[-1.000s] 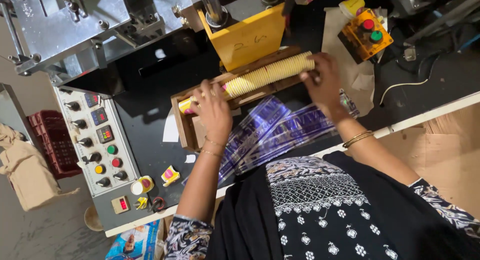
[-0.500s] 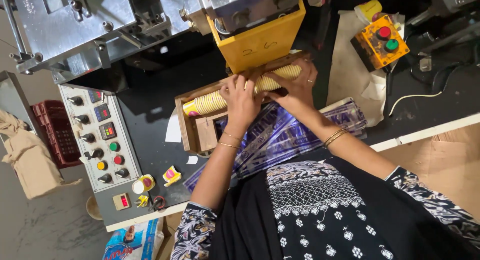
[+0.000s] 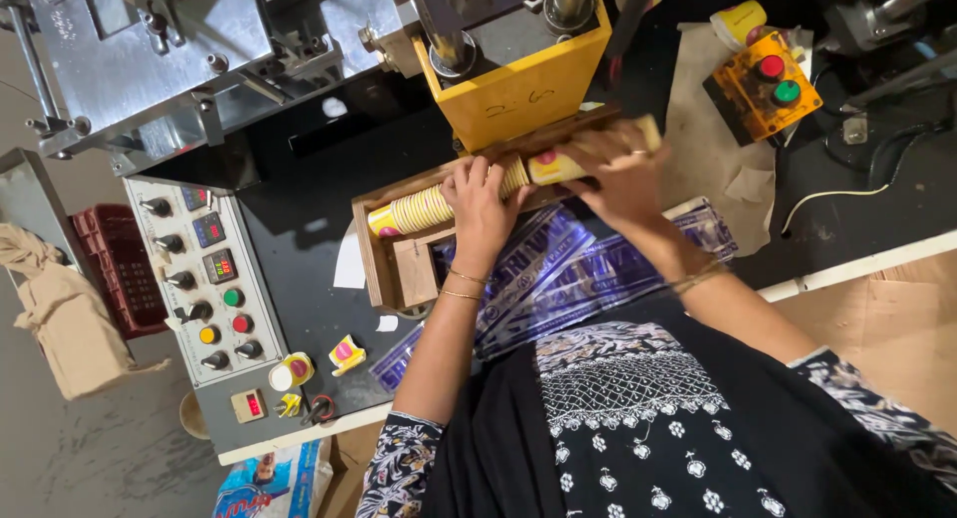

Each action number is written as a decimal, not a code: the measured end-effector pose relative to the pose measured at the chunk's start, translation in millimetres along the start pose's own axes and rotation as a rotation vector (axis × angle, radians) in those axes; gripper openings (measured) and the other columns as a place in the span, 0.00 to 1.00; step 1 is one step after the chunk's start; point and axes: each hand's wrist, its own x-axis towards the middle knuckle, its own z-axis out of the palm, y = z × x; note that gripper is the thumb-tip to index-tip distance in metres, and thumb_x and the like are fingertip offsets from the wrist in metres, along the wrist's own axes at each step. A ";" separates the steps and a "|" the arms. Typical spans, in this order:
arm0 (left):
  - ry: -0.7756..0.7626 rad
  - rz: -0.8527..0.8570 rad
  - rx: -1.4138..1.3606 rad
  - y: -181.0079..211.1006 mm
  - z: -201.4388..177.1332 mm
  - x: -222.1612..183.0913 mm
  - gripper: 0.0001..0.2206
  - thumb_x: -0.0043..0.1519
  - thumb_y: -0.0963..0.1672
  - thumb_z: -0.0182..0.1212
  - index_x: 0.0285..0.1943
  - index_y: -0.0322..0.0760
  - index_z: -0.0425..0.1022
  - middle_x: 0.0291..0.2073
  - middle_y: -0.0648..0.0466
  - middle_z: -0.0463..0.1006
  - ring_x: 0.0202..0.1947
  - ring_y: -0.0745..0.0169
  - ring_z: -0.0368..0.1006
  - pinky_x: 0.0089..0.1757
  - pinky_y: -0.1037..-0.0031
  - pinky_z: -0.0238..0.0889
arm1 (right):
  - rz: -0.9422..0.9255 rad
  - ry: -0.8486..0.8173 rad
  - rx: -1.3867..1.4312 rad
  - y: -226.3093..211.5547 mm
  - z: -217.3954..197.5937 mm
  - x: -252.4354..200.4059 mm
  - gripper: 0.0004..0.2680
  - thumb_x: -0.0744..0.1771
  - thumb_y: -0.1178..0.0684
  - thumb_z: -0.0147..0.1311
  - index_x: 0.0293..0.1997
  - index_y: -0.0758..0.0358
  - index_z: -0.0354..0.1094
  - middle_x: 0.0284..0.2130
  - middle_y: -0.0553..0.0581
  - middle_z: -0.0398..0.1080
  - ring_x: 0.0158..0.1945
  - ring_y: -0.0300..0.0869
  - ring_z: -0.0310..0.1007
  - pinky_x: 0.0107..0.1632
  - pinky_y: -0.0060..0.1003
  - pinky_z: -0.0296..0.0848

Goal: The person packages stacks of paper cups into plastic sleeves by hand, sliding stacks into the bags and tucking the ends.

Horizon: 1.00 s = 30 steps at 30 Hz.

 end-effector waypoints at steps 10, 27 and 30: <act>-0.132 -0.104 -0.663 110.3 -104.1 -2.2 0.25 0.58 0.48 0.73 0.64 0.38 0.73 0.55 0.50 0.78 0.56 0.52 0.76 0.57 0.61 0.72 | 0.129 0.091 0.456 1.4 -105.4 -37.3 0.20 0.56 0.48 0.75 0.52 0.52 0.78 0.50 0.50 0.74 0.57 0.50 0.61 0.63 0.48 0.60; -0.350 -0.443 -2.147 60.7 -148.4 -65.5 0.32 0.63 0.44 0.74 0.74 0.37 0.61 0.60 0.51 0.71 0.60 0.59 0.73 0.60 0.67 0.70 | 0.215 0.127 0.538 -1.8 -124.8 -28.0 0.22 0.56 0.57 0.77 0.54 0.60 0.78 0.51 0.56 0.74 0.60 0.51 0.64 0.65 0.46 0.63; -0.386 -0.309 -2.200 64.8 -154.9 -67.2 0.32 0.60 0.44 0.74 0.72 0.37 0.62 0.66 0.46 0.72 0.64 0.59 0.72 0.61 0.72 0.68 | 0.224 0.120 0.646 -7.2 -110.1 -28.7 0.22 0.58 0.56 0.77 0.56 0.60 0.76 0.53 0.55 0.74 0.61 0.49 0.65 0.65 0.45 0.64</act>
